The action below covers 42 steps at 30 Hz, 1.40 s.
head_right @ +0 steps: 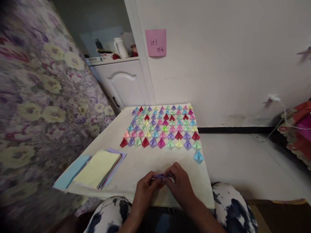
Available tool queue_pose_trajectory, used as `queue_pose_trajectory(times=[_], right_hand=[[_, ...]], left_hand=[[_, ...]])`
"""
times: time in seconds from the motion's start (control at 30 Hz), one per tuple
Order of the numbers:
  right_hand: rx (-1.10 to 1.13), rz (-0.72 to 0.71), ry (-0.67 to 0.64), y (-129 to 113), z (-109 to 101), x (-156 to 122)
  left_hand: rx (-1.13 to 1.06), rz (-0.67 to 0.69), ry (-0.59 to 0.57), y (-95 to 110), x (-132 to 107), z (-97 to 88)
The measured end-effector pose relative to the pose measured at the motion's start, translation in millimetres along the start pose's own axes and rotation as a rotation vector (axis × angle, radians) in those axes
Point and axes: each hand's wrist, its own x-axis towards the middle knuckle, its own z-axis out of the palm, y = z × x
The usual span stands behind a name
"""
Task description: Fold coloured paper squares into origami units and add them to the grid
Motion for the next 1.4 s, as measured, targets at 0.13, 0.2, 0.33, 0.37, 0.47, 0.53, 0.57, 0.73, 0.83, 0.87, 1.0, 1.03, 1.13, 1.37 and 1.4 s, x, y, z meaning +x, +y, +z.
queue_pose_trajectory(times=[0.13,0.2,0.33,0.37,0.47,0.53,0.57,0.73,0.83,0.87,1.0,1.03,1.13,1.37,1.4], right_hand=[[-0.104,0.008,-0.069,5.6,1.6,-2.4],[-0.118,0.036,-0.108,6.7,3.2,-4.7],[0.072,0.131,-0.197,3.6,7.3,-7.7],[0.141,0.153,-0.213,2.5,8.2,-7.8],[0.254,0.151,-0.201,1.4,9.8,-6.4],[0.223,0.110,-0.158,3.0,10.1,-4.8],[0.193,0.096,-0.139,4.3,10.1,-4.1],[0.042,0.052,-0.064,9.0,10.9,-3.2],[0.001,-0.007,-0.041,8.0,11.1,-4.5],[0.008,-0.022,-0.047,7.2,11.1,-5.0],[0.054,-0.038,-0.087,3.4,10.1,-6.4],[0.060,-0.037,-0.096,2.4,9.7,-6.6],[0.090,-0.015,-0.118,-0.7,8.9,-7.5],[0.268,0.104,-0.074,-0.2,12.7,-11.3],[0.296,0.117,-0.065,0.4,13.1,-11.4]], left_hand=[[0.118,0.044,0.004,-0.6,-0.6,0.0],[0.171,0.052,0.005,-0.1,-1.0,0.0],[0.229,0.073,0.002,1.9,-3.3,1.0],[0.229,0.084,0.001,2.5,-4.0,1.4],[0.179,0.106,-0.023,4.6,-5.5,2.8],[0.130,0.104,-0.051,6.2,-5.6,2.9],[0.107,0.096,-0.062,7.0,-5.2,2.4],[0.021,0.053,-0.064,8.0,-0.6,-4.4],[-0.026,0.021,-0.058,4.2,3.1,-8.3],[-0.047,0.000,-0.055,2.2,4.3,-8.9],[-0.147,-0.052,-0.031,-4.2,7.4,-7.9],[-0.165,-0.054,-0.023,-4.7,7.5,-7.2],[-0.206,-0.044,0.003,-4.0,6.8,-5.2],[-0.227,-0.025,0.018,-4.2,5.7,-2.0],[-0.234,-0.025,0.015,-4.6,5.8,-1.9]])
